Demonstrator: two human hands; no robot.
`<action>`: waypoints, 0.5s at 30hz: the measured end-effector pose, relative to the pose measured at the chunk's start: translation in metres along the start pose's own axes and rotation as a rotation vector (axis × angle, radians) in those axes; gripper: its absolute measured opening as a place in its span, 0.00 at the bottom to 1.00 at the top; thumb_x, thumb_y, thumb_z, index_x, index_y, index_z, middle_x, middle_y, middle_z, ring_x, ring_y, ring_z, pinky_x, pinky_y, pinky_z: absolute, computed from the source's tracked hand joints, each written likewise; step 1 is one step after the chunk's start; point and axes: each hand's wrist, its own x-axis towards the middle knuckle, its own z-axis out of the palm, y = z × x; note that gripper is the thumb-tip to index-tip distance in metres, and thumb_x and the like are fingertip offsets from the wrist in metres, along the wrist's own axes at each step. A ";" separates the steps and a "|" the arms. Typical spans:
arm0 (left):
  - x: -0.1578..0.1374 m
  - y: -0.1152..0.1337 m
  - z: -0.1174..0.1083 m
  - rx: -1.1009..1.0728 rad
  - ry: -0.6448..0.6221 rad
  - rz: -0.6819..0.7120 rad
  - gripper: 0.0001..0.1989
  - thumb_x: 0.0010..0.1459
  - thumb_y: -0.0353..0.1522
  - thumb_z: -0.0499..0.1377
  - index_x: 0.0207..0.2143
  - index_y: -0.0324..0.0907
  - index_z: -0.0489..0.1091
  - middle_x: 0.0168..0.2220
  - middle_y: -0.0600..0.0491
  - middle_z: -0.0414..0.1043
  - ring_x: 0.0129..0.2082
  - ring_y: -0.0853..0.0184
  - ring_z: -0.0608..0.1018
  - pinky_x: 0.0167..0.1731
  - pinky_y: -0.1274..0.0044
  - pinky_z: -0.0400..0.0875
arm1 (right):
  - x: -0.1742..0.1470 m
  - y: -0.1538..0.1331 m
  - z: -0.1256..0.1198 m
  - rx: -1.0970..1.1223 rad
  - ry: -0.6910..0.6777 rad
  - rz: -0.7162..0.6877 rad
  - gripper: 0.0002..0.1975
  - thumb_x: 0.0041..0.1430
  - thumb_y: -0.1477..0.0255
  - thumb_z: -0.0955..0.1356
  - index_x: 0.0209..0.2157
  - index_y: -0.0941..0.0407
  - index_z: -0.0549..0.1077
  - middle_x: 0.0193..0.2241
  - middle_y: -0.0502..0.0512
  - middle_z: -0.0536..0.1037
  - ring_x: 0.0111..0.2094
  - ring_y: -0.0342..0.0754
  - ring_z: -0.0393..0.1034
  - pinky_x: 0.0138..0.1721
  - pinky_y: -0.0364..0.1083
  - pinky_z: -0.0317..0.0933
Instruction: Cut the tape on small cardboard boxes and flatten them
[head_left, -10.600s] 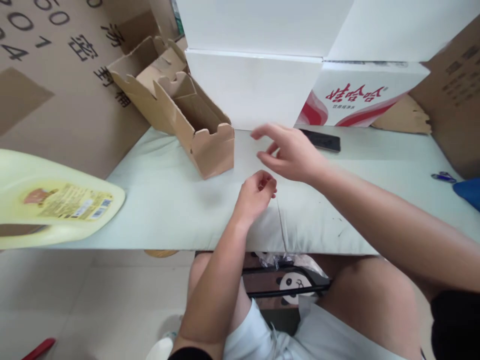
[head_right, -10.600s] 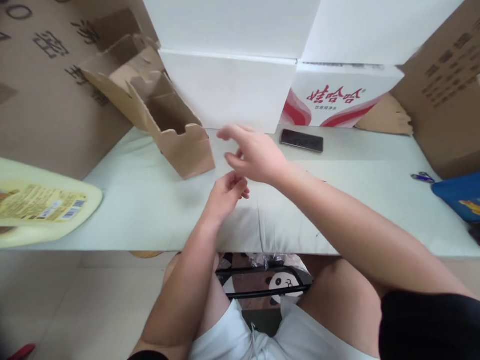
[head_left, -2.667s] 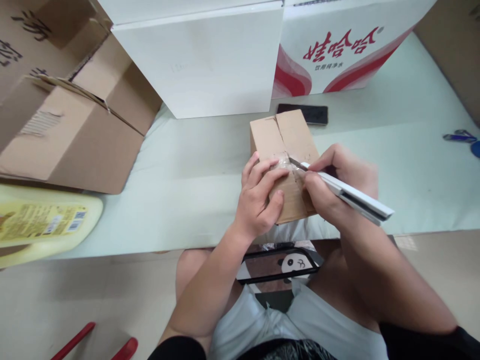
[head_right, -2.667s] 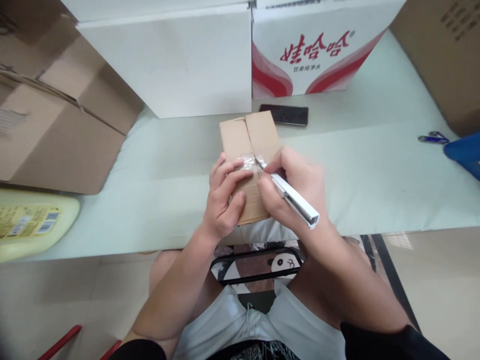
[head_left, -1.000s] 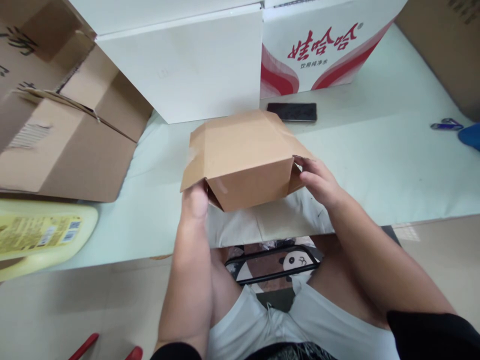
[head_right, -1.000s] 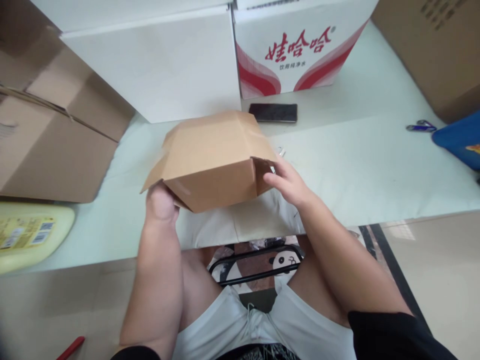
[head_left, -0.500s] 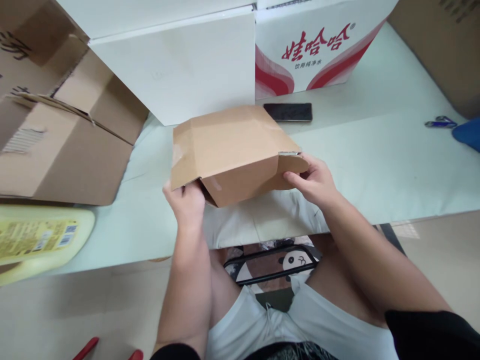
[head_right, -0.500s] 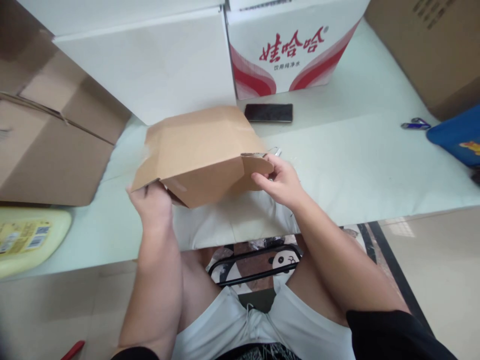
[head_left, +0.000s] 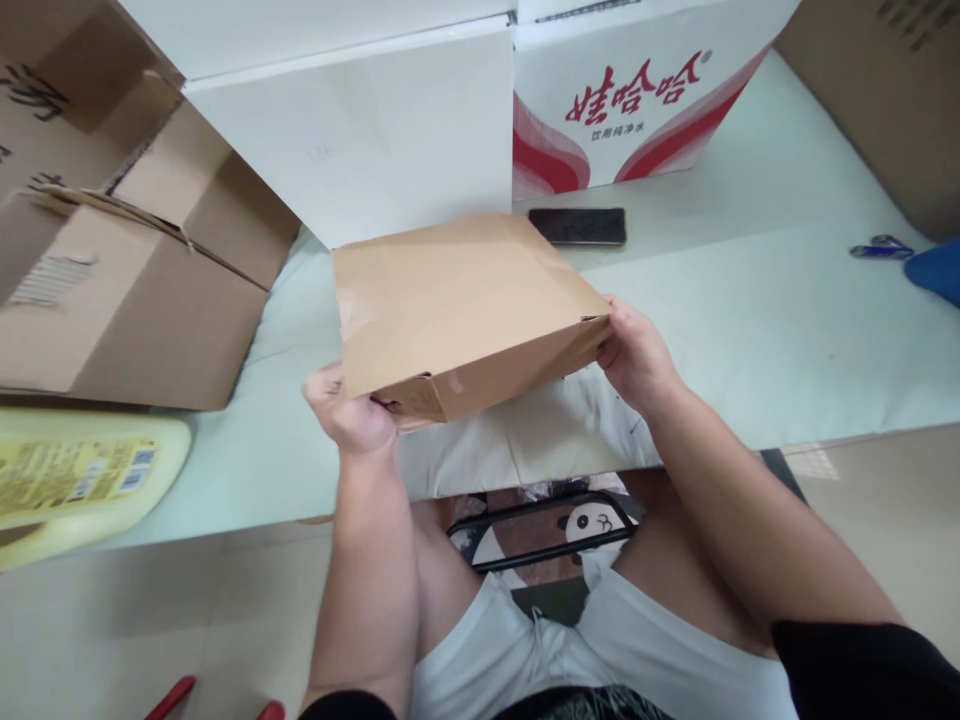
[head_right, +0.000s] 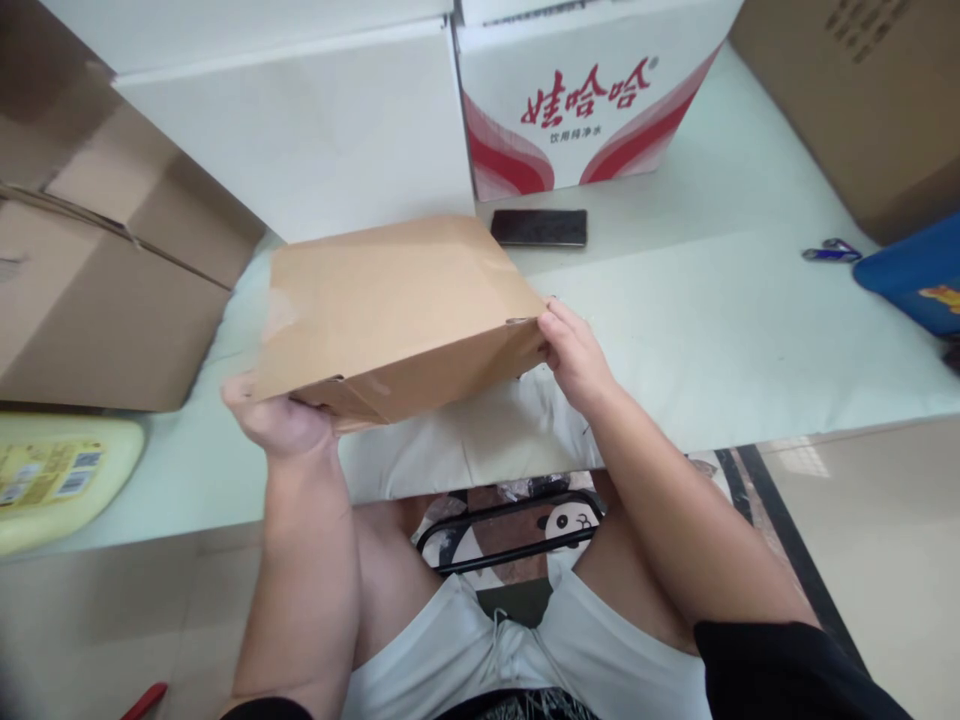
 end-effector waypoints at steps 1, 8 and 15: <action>0.000 0.003 0.000 -0.047 -0.008 0.041 0.25 0.45 0.39 0.59 0.08 0.42 0.48 0.10 0.59 0.45 0.13 0.76 0.53 0.16 0.79 0.46 | 0.000 -0.001 0.002 0.014 0.009 0.000 0.27 0.47 0.42 0.74 0.34 0.50 0.75 0.30 0.49 0.71 0.31 0.46 0.65 0.29 0.44 0.57; -0.002 0.017 -0.001 -0.237 -0.314 0.018 0.27 0.48 0.36 0.60 0.07 0.43 0.47 0.08 0.58 0.45 0.08 0.76 0.54 0.12 0.78 0.48 | 0.001 -0.005 0.007 0.058 0.136 0.035 0.25 0.49 0.44 0.72 0.34 0.51 0.71 0.31 0.50 0.73 0.32 0.47 0.68 0.26 0.44 0.56; 0.003 0.009 0.001 -0.051 -0.067 -0.020 0.23 0.53 0.35 0.62 0.12 0.41 0.55 0.14 0.58 0.52 0.16 0.75 0.60 0.18 0.78 0.56 | 0.002 -0.006 0.008 0.070 0.250 -0.058 0.21 0.47 0.51 0.71 0.29 0.52 0.65 0.26 0.48 0.65 0.28 0.45 0.59 0.28 0.44 0.53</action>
